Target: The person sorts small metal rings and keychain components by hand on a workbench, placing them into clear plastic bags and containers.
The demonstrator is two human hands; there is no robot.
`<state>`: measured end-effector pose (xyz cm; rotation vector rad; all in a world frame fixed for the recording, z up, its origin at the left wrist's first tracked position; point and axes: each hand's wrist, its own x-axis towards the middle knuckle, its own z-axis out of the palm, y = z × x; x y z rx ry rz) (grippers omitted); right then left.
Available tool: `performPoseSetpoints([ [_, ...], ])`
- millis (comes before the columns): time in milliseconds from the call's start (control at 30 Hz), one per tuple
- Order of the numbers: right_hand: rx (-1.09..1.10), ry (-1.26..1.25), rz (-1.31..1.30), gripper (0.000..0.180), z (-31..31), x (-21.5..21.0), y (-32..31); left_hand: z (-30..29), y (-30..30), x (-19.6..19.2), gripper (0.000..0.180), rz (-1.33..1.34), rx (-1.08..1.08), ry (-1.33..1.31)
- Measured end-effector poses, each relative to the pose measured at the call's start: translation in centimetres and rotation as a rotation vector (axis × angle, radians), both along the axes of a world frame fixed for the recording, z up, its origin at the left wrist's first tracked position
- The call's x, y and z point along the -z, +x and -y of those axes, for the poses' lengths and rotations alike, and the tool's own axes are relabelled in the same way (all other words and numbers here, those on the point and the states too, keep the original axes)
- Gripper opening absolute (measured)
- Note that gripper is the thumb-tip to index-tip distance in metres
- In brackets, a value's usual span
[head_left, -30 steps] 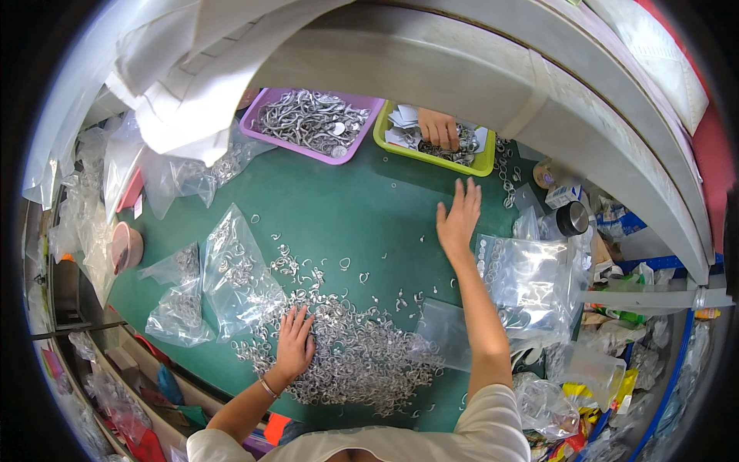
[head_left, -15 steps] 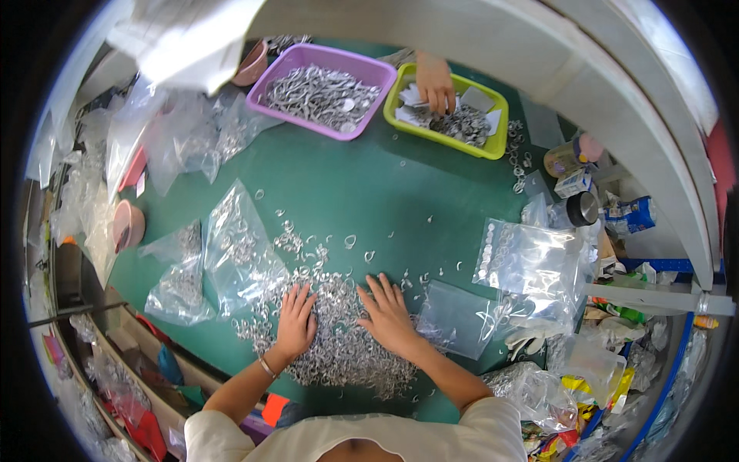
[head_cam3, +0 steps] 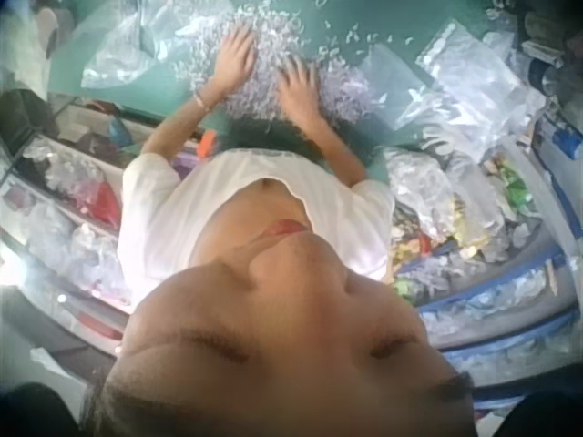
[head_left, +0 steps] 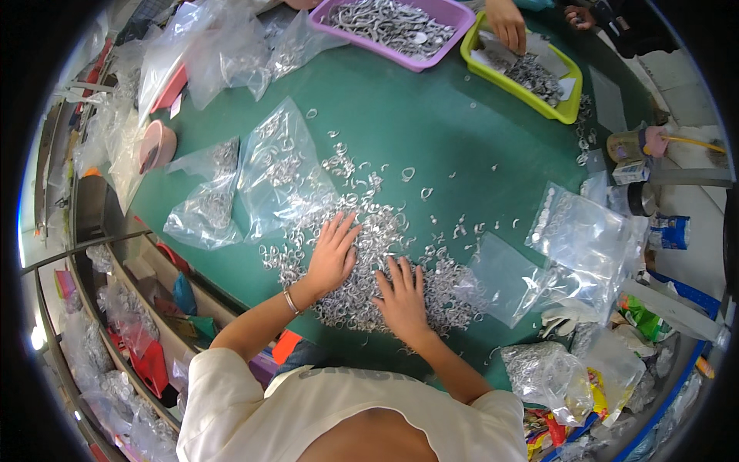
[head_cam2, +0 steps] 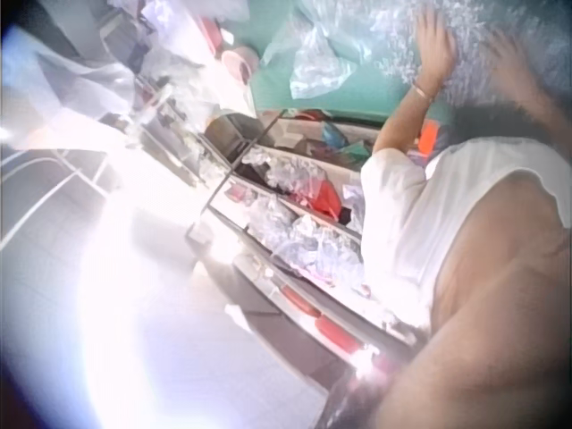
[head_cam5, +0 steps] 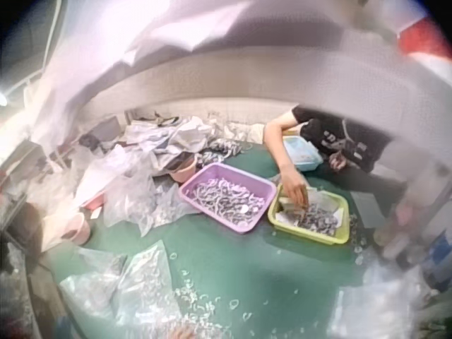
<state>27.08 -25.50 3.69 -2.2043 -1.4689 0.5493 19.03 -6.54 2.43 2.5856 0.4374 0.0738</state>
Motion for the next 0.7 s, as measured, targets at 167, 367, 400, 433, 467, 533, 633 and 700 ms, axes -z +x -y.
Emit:
performPoseSetpoints([
  [167,-0.042,0.106,-0.046,0.038,0.9,0.2,0.7,0.1,0.0,0.2,0.046,0.016,0.012,0.023],
  [367,-0.107,0.224,-0.061,0.026,1.0,0.1,0.8,-0.1,-1.0,0.9,0.045,0.065,0.016,0.042],
  [400,-0.119,0.228,-0.045,0.026,1.1,0.2,0.5,-0.2,-1.1,1.0,0.045,0.082,0.015,0.047],
  [433,-0.128,0.232,-0.029,0.026,1.0,0.4,0.2,-0.3,-1.2,1.1,0.044,0.102,0.016,0.044],
  [467,-0.139,0.233,-0.007,0.026,1.1,0.4,-0.1,-0.3,-1.4,1.4,0.044,0.129,0.022,0.036],
  [533,-0.118,0.226,0.031,0.026,1.1,0.4,-0.7,-0.5,-1.6,1.9,0.043,0.182,0.046,0.021],
  [633,-0.021,0.181,0.155,0.031,1.3,0.3,-3.1,-0.9,-1.7,2.6,0.043,0.21,0.087,0.08],
  [700,0.1,0.182,0.171,0.034,1.3,0.0,-5.8,-0.9,-1.9,2.3,0.043,0.213,0.172,0.118],
])
